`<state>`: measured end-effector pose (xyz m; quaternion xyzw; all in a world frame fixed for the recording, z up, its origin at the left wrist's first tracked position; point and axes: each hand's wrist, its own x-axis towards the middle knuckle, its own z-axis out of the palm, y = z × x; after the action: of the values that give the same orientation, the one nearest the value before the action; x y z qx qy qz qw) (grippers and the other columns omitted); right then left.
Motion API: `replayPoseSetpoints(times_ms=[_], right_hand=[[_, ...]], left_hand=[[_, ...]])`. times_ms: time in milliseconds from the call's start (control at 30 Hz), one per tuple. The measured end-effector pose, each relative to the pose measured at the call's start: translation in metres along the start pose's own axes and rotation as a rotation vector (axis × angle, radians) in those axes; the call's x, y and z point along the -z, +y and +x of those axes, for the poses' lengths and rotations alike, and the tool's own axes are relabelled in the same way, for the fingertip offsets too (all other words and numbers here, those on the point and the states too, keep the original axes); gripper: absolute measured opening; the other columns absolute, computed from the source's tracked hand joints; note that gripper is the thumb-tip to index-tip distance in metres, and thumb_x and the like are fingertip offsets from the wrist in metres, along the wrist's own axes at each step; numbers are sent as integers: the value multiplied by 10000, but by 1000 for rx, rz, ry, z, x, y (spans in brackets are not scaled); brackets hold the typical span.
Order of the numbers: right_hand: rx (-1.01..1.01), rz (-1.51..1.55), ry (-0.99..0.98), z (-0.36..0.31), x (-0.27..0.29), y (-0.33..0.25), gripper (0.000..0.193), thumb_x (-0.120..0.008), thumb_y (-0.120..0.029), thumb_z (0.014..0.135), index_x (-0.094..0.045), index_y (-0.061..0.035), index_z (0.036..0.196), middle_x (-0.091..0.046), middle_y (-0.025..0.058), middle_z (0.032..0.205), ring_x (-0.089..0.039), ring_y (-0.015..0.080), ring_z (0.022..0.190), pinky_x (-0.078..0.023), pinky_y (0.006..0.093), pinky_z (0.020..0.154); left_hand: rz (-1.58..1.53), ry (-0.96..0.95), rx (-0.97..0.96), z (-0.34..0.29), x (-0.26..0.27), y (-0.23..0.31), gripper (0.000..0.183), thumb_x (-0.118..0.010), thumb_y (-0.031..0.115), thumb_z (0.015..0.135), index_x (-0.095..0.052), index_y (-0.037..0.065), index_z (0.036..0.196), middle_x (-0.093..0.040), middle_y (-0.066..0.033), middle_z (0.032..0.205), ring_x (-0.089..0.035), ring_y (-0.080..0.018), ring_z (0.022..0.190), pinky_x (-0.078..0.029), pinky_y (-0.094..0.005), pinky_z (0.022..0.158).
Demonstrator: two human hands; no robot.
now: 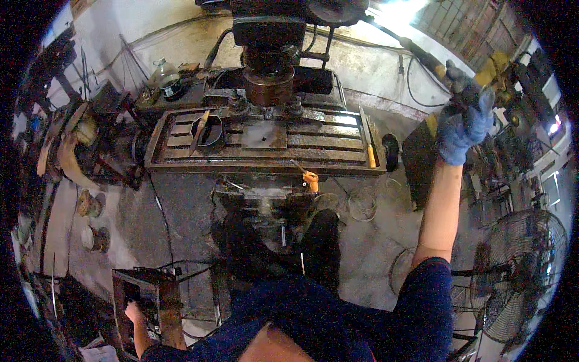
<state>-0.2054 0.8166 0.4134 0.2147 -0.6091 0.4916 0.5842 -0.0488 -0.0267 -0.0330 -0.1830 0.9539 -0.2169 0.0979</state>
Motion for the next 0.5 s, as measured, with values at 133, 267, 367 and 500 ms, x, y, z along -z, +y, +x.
replayPoseSetpoints(times_ms=[133, 267, 367, 500], right_hand=[[210, -553, 57, 21, 17, 16, 155, -463, -114, 803, -556, 10, 806, -596, 139, 835, -582, 263, 871, -424, 363, 865], [752, -1094, -79, 57, 34, 5, 162, -528, 27, 742, -606, 12, 883, -636, 116, 862, -601, 205, 813, -461, 305, 795], [593, -842, -119, 82, 30, 12, 184, -560, 14, 733, -614, 10, 908, -641, 103, 872, -604, 191, 793, -469, 291, 769], [269, -72, -315, 124, 15, 9, 244, -537, -219, 837, -583, 12, 900, -600, 91, 858, -578, 191, 760, -465, 298, 731]], left_hand=[[296, -337, -133, 9, -48, -23, 146, -546, 253, 829, -653, 166, 876, -604, -18, 844, -613, -178, 757, -452, -320, 605], [447, -314, -309, 31, -43, -17, 190, -547, 329, 824, -625, 164, 877, -600, -6, 859, -578, -154, 846, -422, -334, 624], [653, -620, -320, 22, 0, 9, 240, -505, 345, 858, -622, 199, 1007, -586, 14, 1025, -553, -161, 955, -412, -339, 694], [643, -677, -382, 27, 41, 28, 261, -543, 329, 839, -612, 204, 1057, -556, 5, 1138, -468, -148, 1104, -386, -331, 813]])
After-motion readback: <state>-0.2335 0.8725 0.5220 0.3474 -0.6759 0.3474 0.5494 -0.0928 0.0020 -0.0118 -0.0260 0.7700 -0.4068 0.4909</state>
